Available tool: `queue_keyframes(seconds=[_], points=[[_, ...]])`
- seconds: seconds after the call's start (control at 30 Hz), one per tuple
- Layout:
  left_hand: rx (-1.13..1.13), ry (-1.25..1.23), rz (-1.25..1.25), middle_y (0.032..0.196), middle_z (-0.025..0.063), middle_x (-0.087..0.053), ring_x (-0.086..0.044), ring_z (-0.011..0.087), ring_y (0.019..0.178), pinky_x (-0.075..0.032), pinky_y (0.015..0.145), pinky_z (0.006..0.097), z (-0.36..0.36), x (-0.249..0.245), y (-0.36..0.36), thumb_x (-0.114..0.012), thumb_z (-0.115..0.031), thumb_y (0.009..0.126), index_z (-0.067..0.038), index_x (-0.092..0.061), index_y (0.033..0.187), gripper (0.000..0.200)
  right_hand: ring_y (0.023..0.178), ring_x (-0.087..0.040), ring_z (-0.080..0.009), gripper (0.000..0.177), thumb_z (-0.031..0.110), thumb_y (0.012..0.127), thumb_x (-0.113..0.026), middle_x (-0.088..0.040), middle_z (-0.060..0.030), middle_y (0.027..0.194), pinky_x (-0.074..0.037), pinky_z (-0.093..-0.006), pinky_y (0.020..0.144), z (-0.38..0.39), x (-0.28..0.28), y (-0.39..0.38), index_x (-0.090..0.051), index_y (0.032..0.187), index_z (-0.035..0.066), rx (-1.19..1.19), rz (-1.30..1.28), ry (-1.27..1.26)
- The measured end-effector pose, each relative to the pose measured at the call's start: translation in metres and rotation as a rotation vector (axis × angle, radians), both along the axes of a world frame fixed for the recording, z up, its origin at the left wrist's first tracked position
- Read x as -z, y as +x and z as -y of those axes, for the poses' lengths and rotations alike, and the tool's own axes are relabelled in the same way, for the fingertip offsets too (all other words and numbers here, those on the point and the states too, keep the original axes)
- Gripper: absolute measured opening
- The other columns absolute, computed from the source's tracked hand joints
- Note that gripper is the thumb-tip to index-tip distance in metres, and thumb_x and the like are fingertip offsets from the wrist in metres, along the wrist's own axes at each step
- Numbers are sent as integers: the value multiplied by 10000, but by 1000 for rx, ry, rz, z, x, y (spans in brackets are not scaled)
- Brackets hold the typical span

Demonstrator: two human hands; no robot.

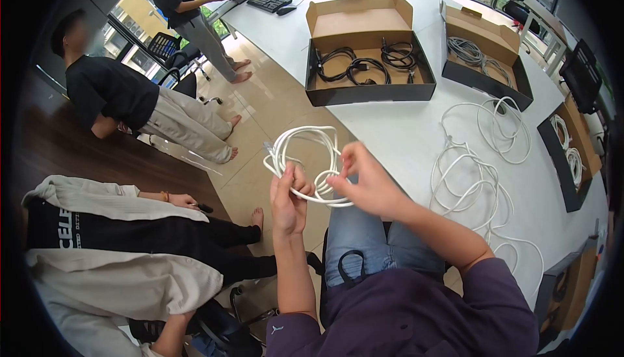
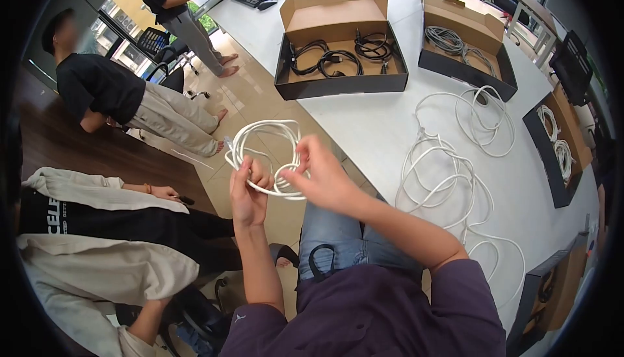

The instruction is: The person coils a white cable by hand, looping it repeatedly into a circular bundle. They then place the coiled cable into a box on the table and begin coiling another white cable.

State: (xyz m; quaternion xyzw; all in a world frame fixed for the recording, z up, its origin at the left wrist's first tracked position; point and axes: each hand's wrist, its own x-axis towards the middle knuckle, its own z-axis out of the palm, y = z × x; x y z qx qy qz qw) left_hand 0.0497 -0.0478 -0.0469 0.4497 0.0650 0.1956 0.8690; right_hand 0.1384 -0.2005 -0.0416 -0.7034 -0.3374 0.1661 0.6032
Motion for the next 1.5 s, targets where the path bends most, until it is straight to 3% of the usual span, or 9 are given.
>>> queue_keyframes(seconds=[0.27,0.43,0.53,0.67,0.8,0.93,1.27,1.4,1.5], points=[[325,-131,346,572,-59,-268,-262,65,497,-245,518,251,3,-4,-5,-398,-239,1002,-143,-336,839,199,1123,-445,-370,951,244,730,-777,-407,-280,1221,-352,-431,1018,-10,17,43,-165,1388,-66,185,275,-164],[412,-260,448,560,-66,-248,-207,58,453,-208,464,246,-2,-5,-8,-388,-236,1010,-140,-334,863,184,918,-583,-103,601,200,801,-741,-511,-22,984,-514,-272,773,-3,2,43,-360,1250,82,-405,-726,-38],[276,-269,429,564,-68,-238,-191,51,447,-194,452,238,-12,-7,-13,-383,-241,1018,-132,-356,886,172,941,-591,-124,573,310,854,-712,-527,-47,1040,-532,-306,787,-2,6,27,-358,1245,85,-475,-1032,110],[21,-238,434,573,-62,-225,-190,51,454,-193,450,238,-30,-18,-13,-372,-215,1024,-109,-397,894,169,971,-618,-162,748,461,916,-578,-526,-128,1244,-552,-312,808,19,5,3,-202,1443,87,-617,-872,-42],[-37,-399,511,582,-47,-226,-197,61,470,-204,462,247,-64,-23,-7,-369,-163,1016,-96,-376,802,225,609,-578,-70,541,362,995,-462,-663,-84,849,-450,-191,513,40,-1,6,-337,1437,76,-1070,-812,-215],[40,-589,596,600,-26,-225,-204,82,492,-221,489,251,-101,-22,-4,-372,-135,1006,-93,-341,772,240,518,-444,-36,293,248,982,-495,-529,18,634,-353,-187,449,87,-6,19,-655,1122,46,-818,-592,-352],[237,-671,458,641,-11,-301,-330,106,617,-407,588,232,-22,-42,53,-392,-163,1019,-71,-379,883,165,602,-562,-140,71,64,844,-618,-597,-15,671,-439,-301,572,170,-29,74,-622,797,11,-174,102,-618],[511,-703,465,631,-16,-326,-378,85,541,-420,498,226,15,-48,79,-335,-184,1036,-71,-361,941,149,1055,-576,-227,475,109,759,-705,-597,-89,1134,-447,-352,915,171,11,95,-559,1207,52,-109,289,-452],[678,-652,454,607,-24,-333,-296,49,389,-317,372,208,39,-47,94,-298,-207,1044,-67,-343,991,156,1178,-496,-218,769,193,782,-746,-475,-99,1300,-385,-337,1013,152,3,95,-335,1422,78,-220,-380,228]])
